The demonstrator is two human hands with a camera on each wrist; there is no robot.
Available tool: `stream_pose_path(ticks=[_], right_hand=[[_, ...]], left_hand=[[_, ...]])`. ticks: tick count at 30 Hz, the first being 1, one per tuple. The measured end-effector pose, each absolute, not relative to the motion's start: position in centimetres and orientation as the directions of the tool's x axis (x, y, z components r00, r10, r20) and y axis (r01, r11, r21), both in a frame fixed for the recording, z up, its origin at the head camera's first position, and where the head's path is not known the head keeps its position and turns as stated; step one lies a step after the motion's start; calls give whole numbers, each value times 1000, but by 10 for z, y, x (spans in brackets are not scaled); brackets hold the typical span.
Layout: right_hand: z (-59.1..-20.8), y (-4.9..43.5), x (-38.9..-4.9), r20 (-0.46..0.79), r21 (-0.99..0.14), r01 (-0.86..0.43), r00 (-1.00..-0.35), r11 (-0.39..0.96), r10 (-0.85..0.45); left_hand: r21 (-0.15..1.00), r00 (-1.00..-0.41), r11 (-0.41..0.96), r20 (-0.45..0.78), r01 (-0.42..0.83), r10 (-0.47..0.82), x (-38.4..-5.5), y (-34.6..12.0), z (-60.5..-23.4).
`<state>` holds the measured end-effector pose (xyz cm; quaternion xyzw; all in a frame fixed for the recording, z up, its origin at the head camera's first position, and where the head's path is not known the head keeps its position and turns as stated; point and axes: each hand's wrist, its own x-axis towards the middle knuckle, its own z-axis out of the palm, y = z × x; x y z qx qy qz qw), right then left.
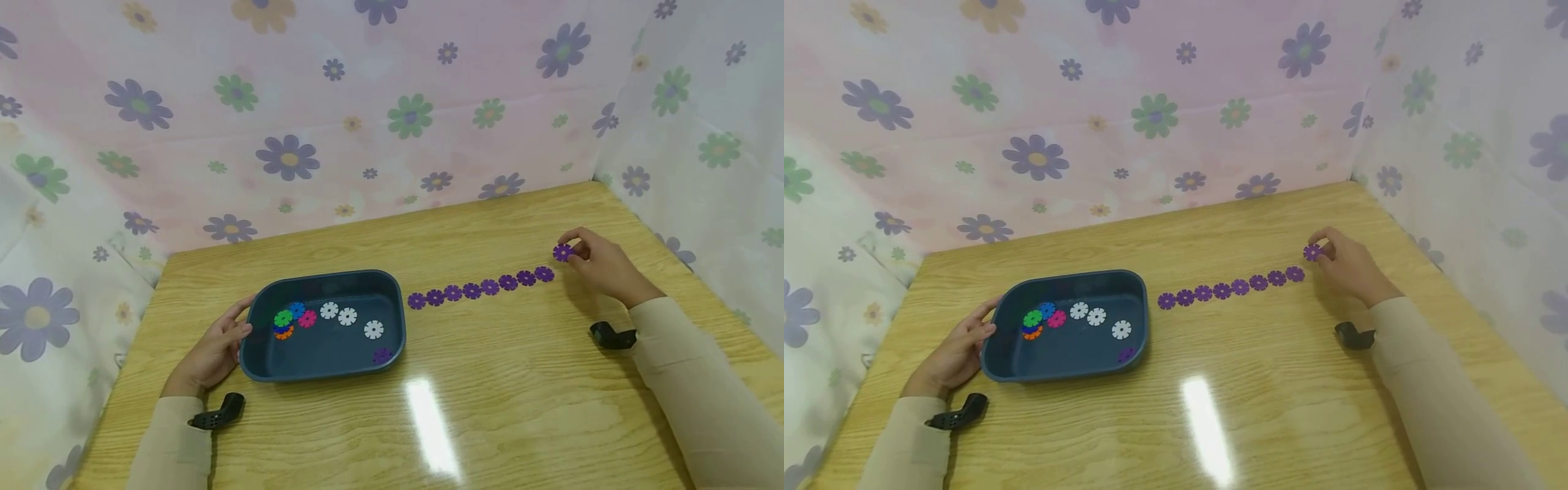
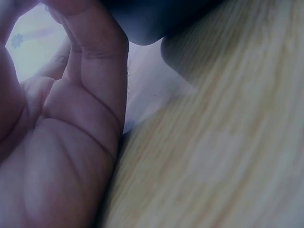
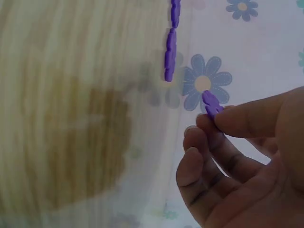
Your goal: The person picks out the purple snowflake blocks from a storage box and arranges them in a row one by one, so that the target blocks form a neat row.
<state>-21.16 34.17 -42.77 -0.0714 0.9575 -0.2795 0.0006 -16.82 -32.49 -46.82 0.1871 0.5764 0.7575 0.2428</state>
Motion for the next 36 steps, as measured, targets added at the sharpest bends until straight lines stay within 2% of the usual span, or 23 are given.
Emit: stream_pose_path(ticks=[10, 20, 26, 31, 36], right_hand=[[-435, 341, -218, -52, -507, -148, -978, 849, -202], [-435, 344, -214, -89, -489, -138, -974, 861, -207], [-417, 327, -210, -25, -512, -138, -984, 848, -175], [-388, 268, -209, 103, -546, -319, -943, 775, -315], [-359, 198, -214, 142, -542, -529, -823, 653, -549]], left_hand=[[946, -800, -277, 33, -169, 599, -166, -329, -466], [962, -822, -217, -13, -166, 570, -170, -329, -467], [957, -807, -242, 14, -161, 590, -171, -325, -471], [955, -804, -251, 24, -157, 595, -172, -324, -470], [956, -804, -248, 22, -157, 594, -170, -324, -470]])
